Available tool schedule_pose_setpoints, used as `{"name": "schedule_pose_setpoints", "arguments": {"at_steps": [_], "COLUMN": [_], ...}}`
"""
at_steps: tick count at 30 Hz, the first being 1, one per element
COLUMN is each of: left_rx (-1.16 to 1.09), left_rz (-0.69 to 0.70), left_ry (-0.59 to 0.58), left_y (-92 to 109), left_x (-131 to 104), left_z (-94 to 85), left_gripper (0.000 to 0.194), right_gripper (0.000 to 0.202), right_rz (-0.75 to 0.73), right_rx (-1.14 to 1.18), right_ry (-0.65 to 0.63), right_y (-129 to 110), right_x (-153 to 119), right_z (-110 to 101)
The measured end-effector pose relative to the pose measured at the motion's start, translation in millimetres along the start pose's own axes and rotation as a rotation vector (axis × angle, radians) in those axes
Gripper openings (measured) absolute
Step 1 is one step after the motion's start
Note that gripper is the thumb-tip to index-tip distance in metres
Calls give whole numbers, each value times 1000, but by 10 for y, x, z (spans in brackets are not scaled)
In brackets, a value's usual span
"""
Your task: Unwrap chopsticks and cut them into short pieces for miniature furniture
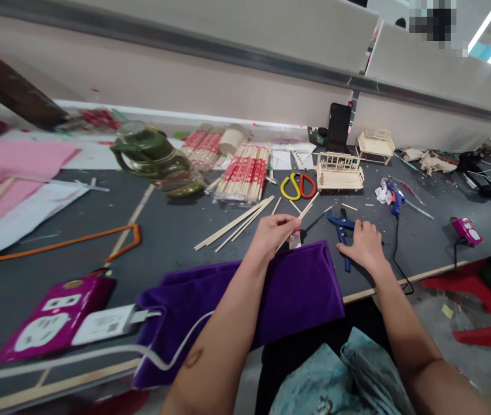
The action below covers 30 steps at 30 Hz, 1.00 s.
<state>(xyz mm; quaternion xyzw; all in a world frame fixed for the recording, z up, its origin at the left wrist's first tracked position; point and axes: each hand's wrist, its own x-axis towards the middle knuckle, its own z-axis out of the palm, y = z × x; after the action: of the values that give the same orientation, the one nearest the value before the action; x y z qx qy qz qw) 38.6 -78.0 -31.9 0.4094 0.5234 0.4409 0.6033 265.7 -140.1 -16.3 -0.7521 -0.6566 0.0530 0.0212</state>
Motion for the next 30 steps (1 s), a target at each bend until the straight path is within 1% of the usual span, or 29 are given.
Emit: {"name": "schedule_pose_setpoints", "arguments": {"at_steps": [2, 4, 7, 10, 11, 13, 17, 21, 23, 26, 30], "left_rx": [-60, -112, -173, -203, -208, -212, -186, -115, -94, -58, 5], "left_rz": [-67, -106, -97, -80, -76, -71, -88, -78, -64, -25, 81], "left_ry": [-12, -18, -63, -141, -161, -190, -239, -307, -316, -310, -315], "left_y": [6, 16, 39, 83, 102, 141, 187, 178, 170, 175, 217], "left_x": [6, 7, -16, -66, -85, -120, -169, -195, -203, -216, -251], "left_z": [-18, -43, -73, -84, -87, -98, -132, -158, -175, -216, -267], "left_gripper": [40, 44, 44, 40, 39, 39, 41, 40, 39, 36, 30], "right_gripper": [72, 65, 63, 61, 60, 58, 58, 64, 66, 70, 73], "right_rz": [-25, -37, -86, -272, -333, -409, -470, -545, -575, -607, -637], "right_rx": [9, 81, 358, 683, 757, 841, 882, 867, 852, 824, 798], "right_ry": [22, 66, 123, 131, 120, 86, 42, 46, 62, 101, 119], "right_y": [12, 46, 114, 145, 140, 113, 47, 4, -16, -43, -50], "right_x": [5, -15, -71, -101, -101, -93, -92, -107, -114, -137, -183], "right_z": [-59, -124, -231, -302, -308, -297, -248, -245, -254, -262, -244]}}
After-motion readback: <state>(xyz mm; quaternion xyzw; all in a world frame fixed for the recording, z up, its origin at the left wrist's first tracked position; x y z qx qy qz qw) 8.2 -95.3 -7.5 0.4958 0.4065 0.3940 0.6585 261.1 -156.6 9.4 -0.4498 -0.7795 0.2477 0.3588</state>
